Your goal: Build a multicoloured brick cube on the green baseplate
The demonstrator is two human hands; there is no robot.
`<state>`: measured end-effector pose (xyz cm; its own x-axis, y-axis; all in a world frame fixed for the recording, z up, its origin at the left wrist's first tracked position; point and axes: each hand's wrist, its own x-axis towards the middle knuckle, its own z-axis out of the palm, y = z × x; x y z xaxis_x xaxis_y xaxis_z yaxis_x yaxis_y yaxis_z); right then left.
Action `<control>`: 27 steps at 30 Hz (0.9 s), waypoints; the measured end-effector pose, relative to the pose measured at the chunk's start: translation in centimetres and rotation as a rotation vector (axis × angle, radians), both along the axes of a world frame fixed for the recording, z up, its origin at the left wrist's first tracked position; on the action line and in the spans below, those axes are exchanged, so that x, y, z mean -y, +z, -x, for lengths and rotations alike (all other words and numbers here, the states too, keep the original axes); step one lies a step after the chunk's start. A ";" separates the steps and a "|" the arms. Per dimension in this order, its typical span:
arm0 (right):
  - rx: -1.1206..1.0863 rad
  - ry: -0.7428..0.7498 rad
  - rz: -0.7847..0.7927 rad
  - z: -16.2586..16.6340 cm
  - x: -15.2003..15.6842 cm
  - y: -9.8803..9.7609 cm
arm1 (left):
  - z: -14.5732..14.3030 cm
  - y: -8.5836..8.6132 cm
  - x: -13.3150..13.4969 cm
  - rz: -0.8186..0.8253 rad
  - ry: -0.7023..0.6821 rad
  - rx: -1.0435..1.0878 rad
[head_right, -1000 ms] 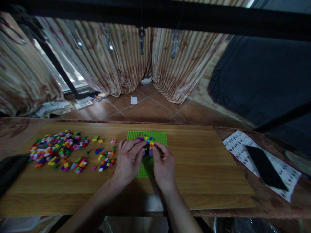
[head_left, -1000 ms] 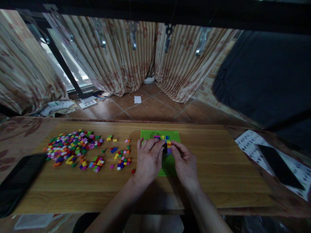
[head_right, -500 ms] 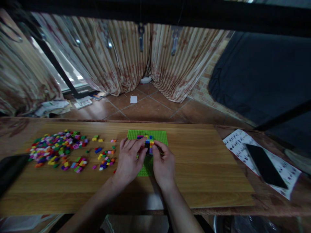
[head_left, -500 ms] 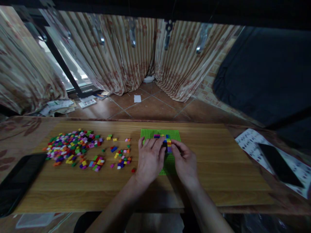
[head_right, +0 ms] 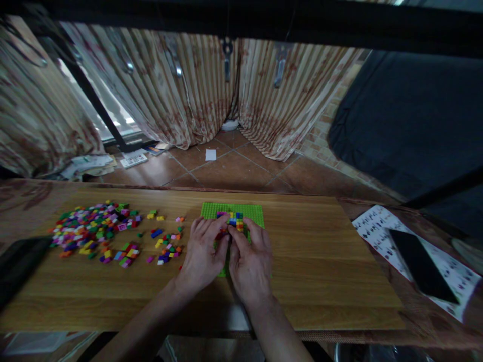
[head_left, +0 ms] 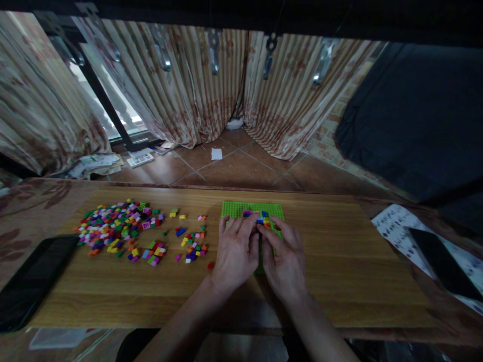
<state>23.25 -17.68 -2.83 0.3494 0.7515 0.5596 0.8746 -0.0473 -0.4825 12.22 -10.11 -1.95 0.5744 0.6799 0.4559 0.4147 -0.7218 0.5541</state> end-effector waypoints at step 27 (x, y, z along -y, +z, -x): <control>-1.071 -0.126 0.019 -2.0 -1.0 -1.2 | 1.5 -0.7 -1.8 0.402 0.152 0.161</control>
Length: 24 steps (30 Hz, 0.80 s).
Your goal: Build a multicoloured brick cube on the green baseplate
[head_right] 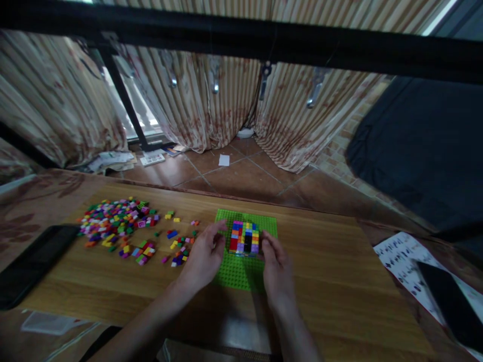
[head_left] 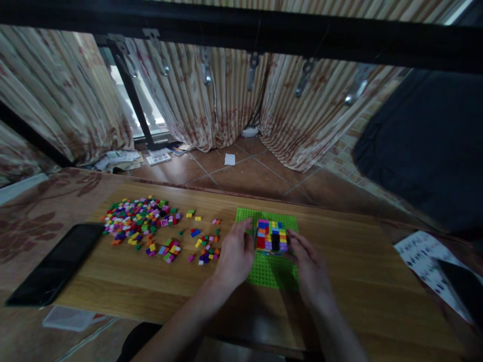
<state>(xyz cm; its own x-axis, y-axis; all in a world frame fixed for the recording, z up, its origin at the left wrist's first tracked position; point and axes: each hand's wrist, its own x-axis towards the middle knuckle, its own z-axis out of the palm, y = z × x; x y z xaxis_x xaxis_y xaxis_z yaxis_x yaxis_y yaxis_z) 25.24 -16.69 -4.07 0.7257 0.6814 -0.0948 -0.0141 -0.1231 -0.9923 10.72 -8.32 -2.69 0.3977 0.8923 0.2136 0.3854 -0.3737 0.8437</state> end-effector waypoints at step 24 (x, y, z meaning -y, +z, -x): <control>0.047 -0.168 -0.054 -1.3 -0.5 -0.7 | 8.3 0.9 -5.3 0.163 -0.065 0.041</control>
